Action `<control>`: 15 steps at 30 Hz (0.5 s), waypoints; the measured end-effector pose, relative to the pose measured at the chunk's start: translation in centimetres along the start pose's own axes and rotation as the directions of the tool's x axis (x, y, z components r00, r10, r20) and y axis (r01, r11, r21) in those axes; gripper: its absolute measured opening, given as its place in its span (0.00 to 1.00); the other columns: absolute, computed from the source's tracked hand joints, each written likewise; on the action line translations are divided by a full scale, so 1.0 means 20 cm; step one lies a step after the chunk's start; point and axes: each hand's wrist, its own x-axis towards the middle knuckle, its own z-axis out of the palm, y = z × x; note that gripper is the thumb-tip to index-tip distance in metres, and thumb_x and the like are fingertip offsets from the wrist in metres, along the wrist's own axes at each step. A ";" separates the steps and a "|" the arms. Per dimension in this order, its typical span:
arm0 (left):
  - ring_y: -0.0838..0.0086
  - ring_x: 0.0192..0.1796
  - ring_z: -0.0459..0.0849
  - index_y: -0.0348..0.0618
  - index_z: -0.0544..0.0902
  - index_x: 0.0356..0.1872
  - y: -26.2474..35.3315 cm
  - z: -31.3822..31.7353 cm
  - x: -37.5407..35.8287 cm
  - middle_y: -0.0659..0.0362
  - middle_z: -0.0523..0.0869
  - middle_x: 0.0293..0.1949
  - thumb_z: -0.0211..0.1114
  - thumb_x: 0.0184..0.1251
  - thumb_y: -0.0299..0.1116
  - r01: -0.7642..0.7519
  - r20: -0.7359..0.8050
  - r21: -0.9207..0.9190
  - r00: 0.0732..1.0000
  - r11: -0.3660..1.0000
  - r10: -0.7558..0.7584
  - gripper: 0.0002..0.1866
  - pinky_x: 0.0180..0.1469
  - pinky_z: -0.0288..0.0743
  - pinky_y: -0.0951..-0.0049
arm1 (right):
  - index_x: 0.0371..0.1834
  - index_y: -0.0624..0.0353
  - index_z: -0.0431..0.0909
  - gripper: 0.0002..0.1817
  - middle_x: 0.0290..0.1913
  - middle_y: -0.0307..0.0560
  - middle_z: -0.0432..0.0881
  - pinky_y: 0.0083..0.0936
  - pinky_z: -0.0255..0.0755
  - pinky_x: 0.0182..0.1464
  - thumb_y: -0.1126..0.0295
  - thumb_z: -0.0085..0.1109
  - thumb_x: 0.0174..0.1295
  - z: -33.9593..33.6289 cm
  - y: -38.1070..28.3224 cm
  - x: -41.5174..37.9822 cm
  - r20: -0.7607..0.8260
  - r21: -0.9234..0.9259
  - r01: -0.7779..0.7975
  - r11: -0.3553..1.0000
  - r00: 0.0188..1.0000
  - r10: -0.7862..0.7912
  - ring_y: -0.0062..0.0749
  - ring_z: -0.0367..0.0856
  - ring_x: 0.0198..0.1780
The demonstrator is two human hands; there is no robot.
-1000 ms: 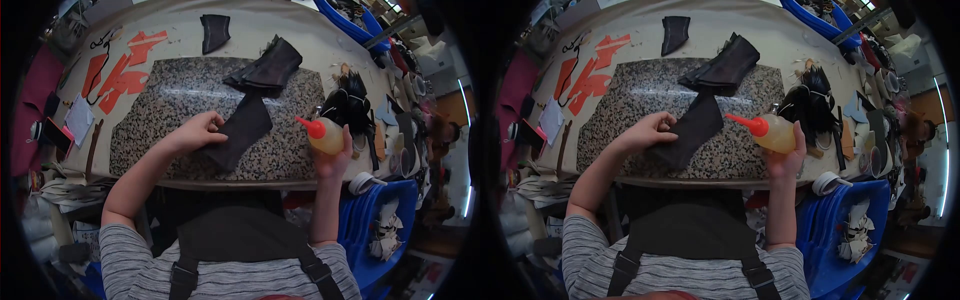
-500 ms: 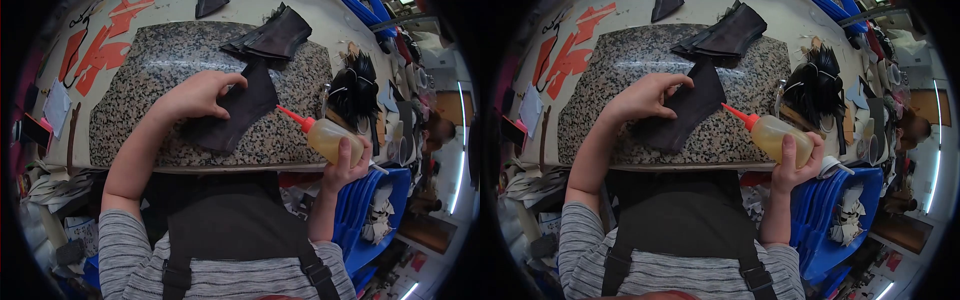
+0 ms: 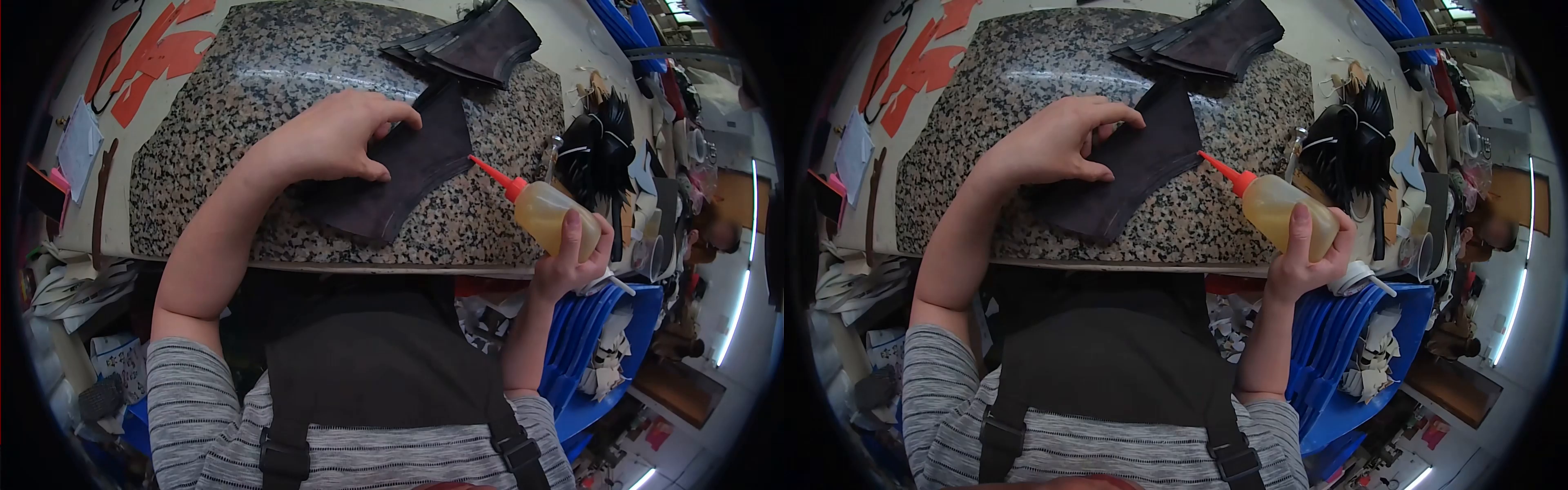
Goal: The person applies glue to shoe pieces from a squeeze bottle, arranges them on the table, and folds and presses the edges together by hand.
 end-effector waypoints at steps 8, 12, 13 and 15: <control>0.78 0.28 0.77 0.49 0.79 0.59 0.00 0.00 0.00 0.62 0.74 0.36 0.78 0.45 0.25 -0.002 -0.002 0.005 1.000 1.000 0.002 0.34 0.35 0.78 0.74 | 0.41 0.64 0.75 0.13 0.35 0.43 0.81 0.17 0.72 0.41 0.69 0.69 0.61 0.01 -0.03 0.00 0.164 0.107 -0.131 0.986 0.980 0.113 0.22 0.79 0.36; 0.77 0.28 0.77 0.49 0.79 0.60 0.00 0.01 -0.01 0.62 0.74 0.36 0.79 0.44 0.26 -0.024 -0.023 0.027 0.999 0.999 0.025 0.36 0.35 0.78 0.73 | 0.40 0.64 0.76 0.14 0.33 0.42 0.81 0.16 0.71 0.40 0.67 0.69 0.61 0.04 -0.05 0.07 0.089 0.057 -0.115 0.992 0.990 0.110 0.21 0.78 0.33; 0.77 0.28 0.77 0.49 0.79 0.60 0.00 0.00 -0.01 0.62 0.74 0.36 0.79 0.43 0.26 -0.032 -0.024 0.033 0.999 0.999 0.033 0.36 0.35 0.78 0.73 | 0.40 0.64 0.76 0.14 0.33 0.42 0.81 0.16 0.71 0.39 0.67 0.69 0.61 0.04 -0.03 0.07 0.111 0.051 -0.111 0.993 0.988 0.105 0.21 0.78 0.33; 0.77 0.28 0.77 0.48 0.79 0.60 0.00 0.00 -0.02 0.61 0.74 0.36 0.80 0.42 0.26 -0.045 -0.029 0.036 0.999 0.998 0.046 0.37 0.35 0.77 0.73 | 0.39 0.64 0.76 0.14 0.33 0.42 0.81 0.16 0.72 0.38 0.66 0.69 0.61 0.03 0.00 0.06 0.155 0.040 -0.105 0.994 0.983 0.098 0.21 0.78 0.32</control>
